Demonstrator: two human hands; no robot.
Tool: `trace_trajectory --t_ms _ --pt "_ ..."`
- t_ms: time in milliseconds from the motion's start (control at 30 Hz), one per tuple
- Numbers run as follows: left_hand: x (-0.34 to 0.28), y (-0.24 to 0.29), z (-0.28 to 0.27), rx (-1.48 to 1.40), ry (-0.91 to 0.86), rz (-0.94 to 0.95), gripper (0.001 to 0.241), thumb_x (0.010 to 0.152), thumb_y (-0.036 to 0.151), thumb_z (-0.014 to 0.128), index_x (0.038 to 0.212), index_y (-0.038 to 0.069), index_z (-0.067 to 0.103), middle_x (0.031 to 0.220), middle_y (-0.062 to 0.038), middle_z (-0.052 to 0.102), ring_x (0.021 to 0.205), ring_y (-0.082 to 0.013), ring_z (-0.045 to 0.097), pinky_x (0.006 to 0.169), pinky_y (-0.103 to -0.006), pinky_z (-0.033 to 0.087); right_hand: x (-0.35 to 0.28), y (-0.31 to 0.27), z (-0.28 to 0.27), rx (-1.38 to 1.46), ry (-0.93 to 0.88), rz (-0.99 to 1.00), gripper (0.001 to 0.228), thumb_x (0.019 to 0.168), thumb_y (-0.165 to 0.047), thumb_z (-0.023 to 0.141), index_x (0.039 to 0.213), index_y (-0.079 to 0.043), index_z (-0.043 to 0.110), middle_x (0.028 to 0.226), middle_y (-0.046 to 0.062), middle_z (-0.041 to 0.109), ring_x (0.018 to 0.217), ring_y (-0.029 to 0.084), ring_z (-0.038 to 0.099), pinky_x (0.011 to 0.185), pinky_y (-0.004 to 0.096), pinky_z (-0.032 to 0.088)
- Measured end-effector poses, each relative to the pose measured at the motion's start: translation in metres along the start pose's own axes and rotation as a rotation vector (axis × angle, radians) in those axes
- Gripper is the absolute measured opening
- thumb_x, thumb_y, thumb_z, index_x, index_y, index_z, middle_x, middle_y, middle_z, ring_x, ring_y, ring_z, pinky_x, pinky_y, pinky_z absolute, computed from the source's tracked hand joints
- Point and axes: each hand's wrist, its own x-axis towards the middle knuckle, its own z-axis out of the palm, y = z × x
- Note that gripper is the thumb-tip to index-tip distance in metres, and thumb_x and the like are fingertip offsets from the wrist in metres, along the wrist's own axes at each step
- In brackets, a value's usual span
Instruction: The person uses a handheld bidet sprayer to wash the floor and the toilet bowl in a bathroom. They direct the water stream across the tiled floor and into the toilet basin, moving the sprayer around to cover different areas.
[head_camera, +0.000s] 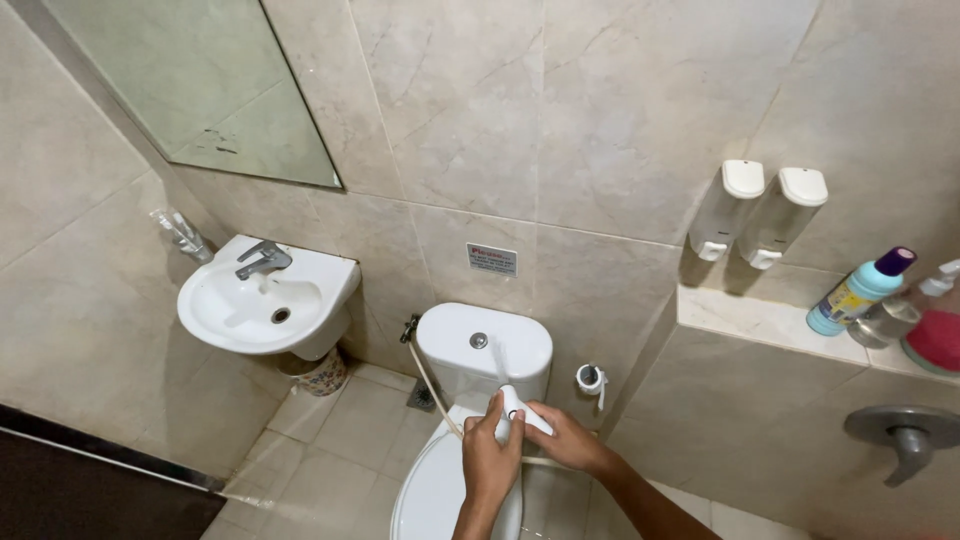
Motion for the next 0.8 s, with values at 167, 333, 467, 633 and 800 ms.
trace_trajectory --t_ms 167,333,467,633,800 --pt "-0.006 0.012 0.004 -0.014 0.057 -0.021 0.056 0.09 0.031 0.071 0.138 0.003 0.061 0.104 -0.02 0.074 0.089 -0.03 0.064 0.082 -0.0377 0.054 0.008 0.02 -0.007 0.048 -0.037 -0.129 0.036 0.102 -0.024 0.059 0.132 -0.004 0.06 0.117 0.006 0.071 0.108 0.012 0.062 0.097 0.032 0.05" --pt "-0.011 0.011 0.015 0.0 0.173 0.09 0.055 0.09 0.029 0.071 0.135 -0.001 0.062 0.116 -0.021 0.075 0.092 -0.0313 0.064 0.084 -0.0397 0.053 0.011 0.021 -0.015 0.084 -0.119 -0.146 0.036 0.102 -0.023 0.059 0.132 -0.003 0.059 0.118 0.006 0.071 0.11 0.012 0.061 0.099 0.031 0.049" --pt "-0.02 0.027 0.018 0.012 0.134 -0.128 0.056 0.09 0.032 0.071 0.138 0.004 0.062 0.112 -0.021 0.073 0.095 -0.0306 0.065 0.088 -0.0387 0.054 0.007 0.021 -0.022 0.035 -0.138 -0.173 0.034 0.103 -0.023 0.059 0.13 -0.002 0.061 0.115 0.007 0.073 0.107 0.012 0.063 0.096 0.031 0.051" --pt "-0.039 0.042 0.024 -0.018 0.22 -0.077 0.055 0.09 0.03 0.071 0.135 -0.001 0.061 0.121 -0.019 0.074 0.095 -0.0324 0.064 0.087 -0.0406 0.054 0.001 0.029 -0.026 0.087 -0.236 -0.119 0.033 0.103 -0.021 0.057 0.131 -0.003 0.06 0.115 0.004 0.073 0.107 0.011 0.065 0.096 0.03 0.052" --pt "-0.052 0.052 0.036 -0.001 0.246 -0.142 0.055 0.091 0.03 0.07 0.137 0.001 0.062 0.111 -0.021 0.074 0.099 -0.0329 0.065 0.09 -0.0407 0.053 -0.005 0.036 -0.036 0.055 -0.26 -0.235 0.032 0.102 -0.016 0.058 0.131 -0.002 0.06 0.113 0.005 0.073 0.103 0.011 0.062 0.093 0.029 0.052"
